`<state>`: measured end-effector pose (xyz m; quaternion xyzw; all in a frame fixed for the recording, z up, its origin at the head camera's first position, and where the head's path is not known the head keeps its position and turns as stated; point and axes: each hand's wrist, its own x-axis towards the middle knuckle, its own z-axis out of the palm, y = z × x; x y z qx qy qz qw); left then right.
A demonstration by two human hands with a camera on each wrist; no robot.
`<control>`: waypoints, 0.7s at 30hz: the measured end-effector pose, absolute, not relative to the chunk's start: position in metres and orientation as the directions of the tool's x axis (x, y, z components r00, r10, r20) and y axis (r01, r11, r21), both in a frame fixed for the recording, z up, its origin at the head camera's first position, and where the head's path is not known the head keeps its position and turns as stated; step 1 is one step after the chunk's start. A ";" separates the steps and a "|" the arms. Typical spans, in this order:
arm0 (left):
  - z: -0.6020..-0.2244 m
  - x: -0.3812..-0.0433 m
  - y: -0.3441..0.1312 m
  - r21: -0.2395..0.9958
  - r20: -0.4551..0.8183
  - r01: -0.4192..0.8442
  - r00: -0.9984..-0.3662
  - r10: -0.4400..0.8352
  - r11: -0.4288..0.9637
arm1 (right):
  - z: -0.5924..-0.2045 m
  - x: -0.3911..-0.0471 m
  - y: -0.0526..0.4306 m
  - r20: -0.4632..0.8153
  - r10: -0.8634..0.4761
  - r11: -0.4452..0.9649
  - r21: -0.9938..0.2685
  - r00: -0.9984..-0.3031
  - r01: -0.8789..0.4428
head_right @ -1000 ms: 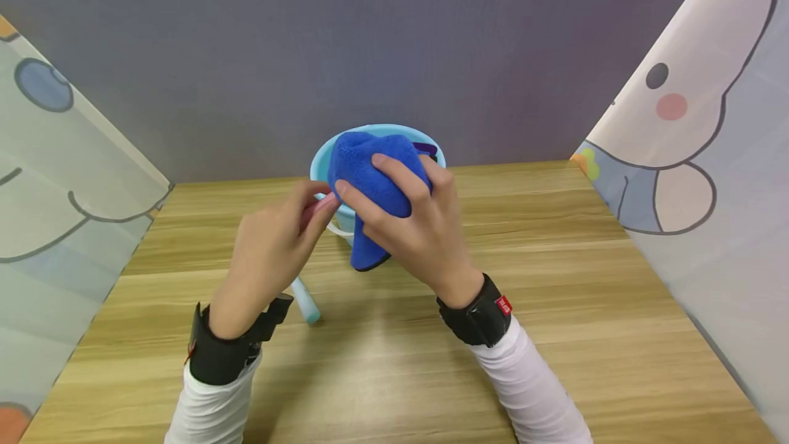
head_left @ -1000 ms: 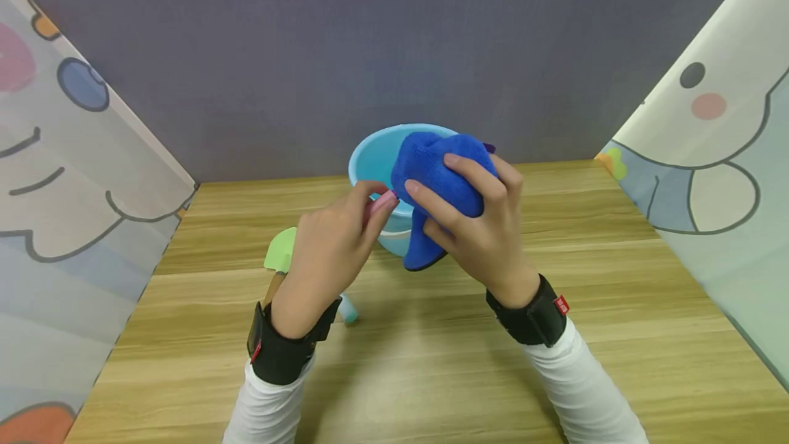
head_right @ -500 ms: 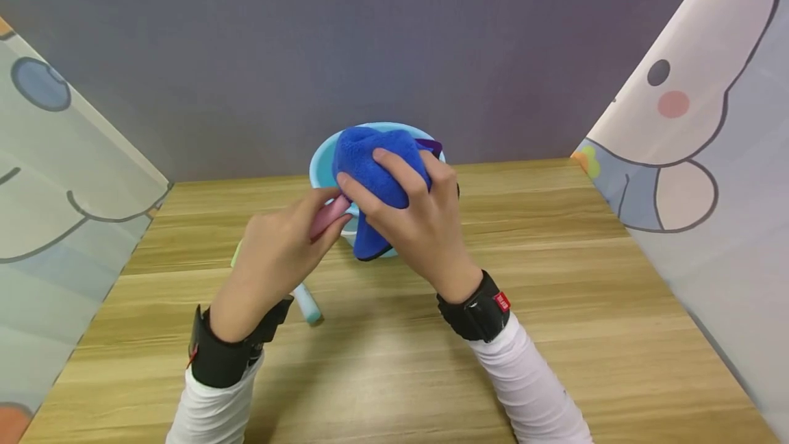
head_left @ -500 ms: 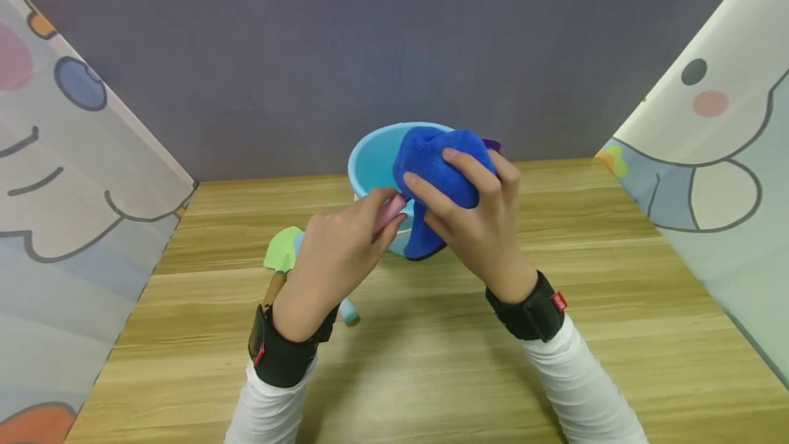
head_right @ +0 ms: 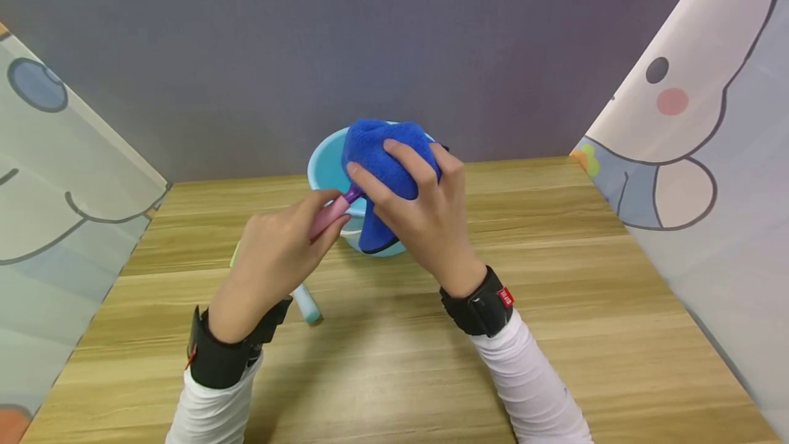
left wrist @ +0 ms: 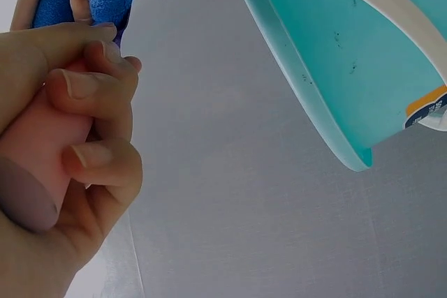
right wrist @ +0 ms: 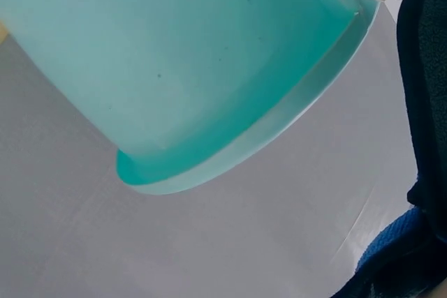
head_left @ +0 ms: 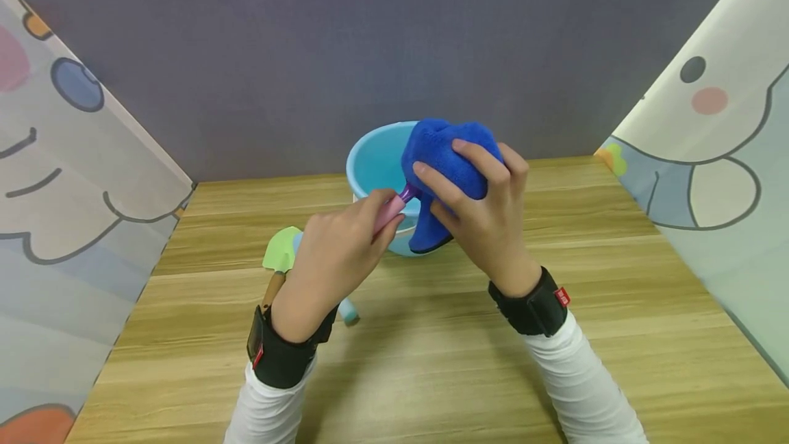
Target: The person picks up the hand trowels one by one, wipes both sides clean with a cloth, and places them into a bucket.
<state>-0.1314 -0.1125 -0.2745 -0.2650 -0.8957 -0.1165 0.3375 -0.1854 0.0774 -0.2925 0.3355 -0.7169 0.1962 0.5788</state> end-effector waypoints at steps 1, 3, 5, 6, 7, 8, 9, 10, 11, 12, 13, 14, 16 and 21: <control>-0.275 -0.131 -0.113 0.029 0.667 0.551 -0.632 0.395 0.834 | -0.292 -0.186 0.078 0.962 -0.250 0.698 0.103 -0.107 -0.709; -0.275 -0.131 -0.113 0.027 0.670 0.548 -0.631 0.392 0.836 | -0.292 -0.187 0.079 0.965 -0.240 0.700 0.094 -0.109 -0.708; -0.275 -0.131 -0.113 0.024 0.672 0.548 -0.628 0.393 0.836 | -0.292 -0.188 0.080 0.966 -0.231 0.703 0.085 -0.114 -0.706; -0.275 -0.131 -0.113 0.022 0.673 0.549 -0.626 0.394 0.836 | -0.292 -0.188 0.081 0.967 -0.226 0.705 0.081 -0.115 -0.705; -0.275 -0.131 -0.112 0.021 0.673 0.549 -0.626 0.395 0.835 | -0.292 -0.189 0.082 0.969 -0.220 0.707 0.076 -0.116 -0.704; -0.275 -0.131 -0.112 0.018 0.674 0.550 -0.623 0.396 0.835 | -0.292 -0.189 0.082 0.970 -0.214 0.707 0.071 -0.117 -0.703; -0.275 -0.131 -0.112 0.016 0.676 0.551 -0.621 0.397 0.834 | -0.292 -0.190 0.083 0.971 -0.207 0.707 0.066 -0.117 -0.704; -0.275 -0.132 -0.112 0.015 0.676 0.552 -0.620 0.398 0.834 | -0.293 -0.190 0.083 0.973 -0.199 0.707 0.061 -0.116 -0.704; -0.275 -0.132 -0.112 0.014 0.678 0.552 -0.618 0.398 0.834 | -0.293 -0.191 0.083 0.975 -0.191 0.707 0.054 -0.116 -0.705; -0.275 -0.132 -0.112 0.014 0.679 0.551 -0.618 0.397 0.834 | -0.293 -0.192 0.084 0.976 -0.183 0.707 0.049 -0.116 -0.706; -0.275 -0.132 -0.112 0.014 0.680 0.551 -0.617 0.396 0.835 | -0.292 -0.192 0.084 0.978 -0.175 0.707 0.043 -0.116 -0.706; -0.275 -0.133 -0.112 0.014 0.681 0.550 -0.617 0.395 0.835 | -0.292 -0.193 0.084 0.979 -0.166 0.707 0.036 -0.116 -0.707; -0.275 -0.133 -0.112 0.018 0.680 0.548 -0.620 0.392 0.836 | -0.292 -0.194 0.085 0.981 -0.155 0.709 0.026 -0.119 -0.705; -0.275 -0.132 -0.113 0.030 0.673 0.545 -0.631 0.386 0.838 | -0.292 -0.196 0.085 0.982 -0.138 0.712 0.010 -0.126 -0.703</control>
